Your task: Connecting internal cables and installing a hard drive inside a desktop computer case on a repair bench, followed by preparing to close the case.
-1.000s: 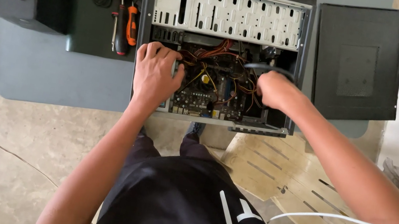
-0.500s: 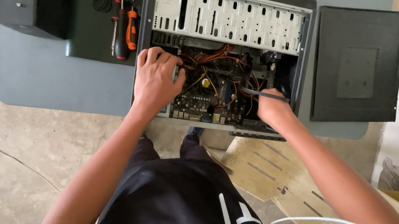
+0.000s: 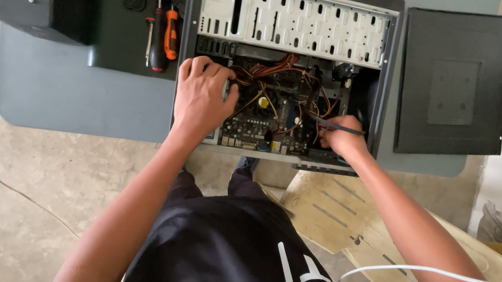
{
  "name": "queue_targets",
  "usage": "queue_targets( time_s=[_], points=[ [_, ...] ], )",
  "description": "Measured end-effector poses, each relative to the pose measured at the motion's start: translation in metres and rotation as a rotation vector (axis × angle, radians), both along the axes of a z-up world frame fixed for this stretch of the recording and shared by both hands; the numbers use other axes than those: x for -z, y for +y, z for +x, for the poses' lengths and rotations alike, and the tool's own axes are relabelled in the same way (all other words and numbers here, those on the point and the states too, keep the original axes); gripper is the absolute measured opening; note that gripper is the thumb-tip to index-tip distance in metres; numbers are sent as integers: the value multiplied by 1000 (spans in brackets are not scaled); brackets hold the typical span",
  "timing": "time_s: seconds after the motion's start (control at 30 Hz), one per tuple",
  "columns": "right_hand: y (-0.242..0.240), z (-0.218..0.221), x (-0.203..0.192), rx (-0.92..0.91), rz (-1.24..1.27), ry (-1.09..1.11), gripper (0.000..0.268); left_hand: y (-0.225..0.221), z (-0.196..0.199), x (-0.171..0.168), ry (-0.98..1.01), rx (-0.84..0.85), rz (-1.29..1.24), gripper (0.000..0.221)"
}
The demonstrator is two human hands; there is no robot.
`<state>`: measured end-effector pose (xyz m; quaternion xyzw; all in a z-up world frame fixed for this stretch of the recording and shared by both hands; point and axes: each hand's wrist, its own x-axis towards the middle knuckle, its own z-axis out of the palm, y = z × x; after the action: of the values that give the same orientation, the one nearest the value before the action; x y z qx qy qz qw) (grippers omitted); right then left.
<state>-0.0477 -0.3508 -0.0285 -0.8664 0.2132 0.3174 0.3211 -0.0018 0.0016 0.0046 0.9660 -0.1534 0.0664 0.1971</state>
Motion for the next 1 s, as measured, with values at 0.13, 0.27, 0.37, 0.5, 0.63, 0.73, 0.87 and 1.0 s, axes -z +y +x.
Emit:
queue_targets(
  time_s=[0.13,0.27,0.37,0.5,0.63,0.73,0.87,1.0],
  points=[
    [13,-20,-40,-340,-255,-138,27,-1,1,5,6,-34,10,21],
    [9,-15,-47,-124,-21,-125,24,-1,-1,-9,-18,24,-23,19],
    [11,-6,-60,275,573,28,22,-24,-10,-24,-34,93,-253,18],
    [-2,-12,-37,541,1179,123,25,-81,-26,-23,311,169,-720,27],
    [-4,-13,-31,584,1236,120,21,-109,-28,-27,555,177,-830,30],
    [-11,-13,-24,595,1199,123,14,-120,-29,-31,631,176,-857,30],
    [-18,-13,-9,530,1107,93,12,-118,-25,-48,550,235,-719,24],
    [-17,-10,-3,426,822,19,25,-125,-21,-27,629,191,-643,25]
  ],
)
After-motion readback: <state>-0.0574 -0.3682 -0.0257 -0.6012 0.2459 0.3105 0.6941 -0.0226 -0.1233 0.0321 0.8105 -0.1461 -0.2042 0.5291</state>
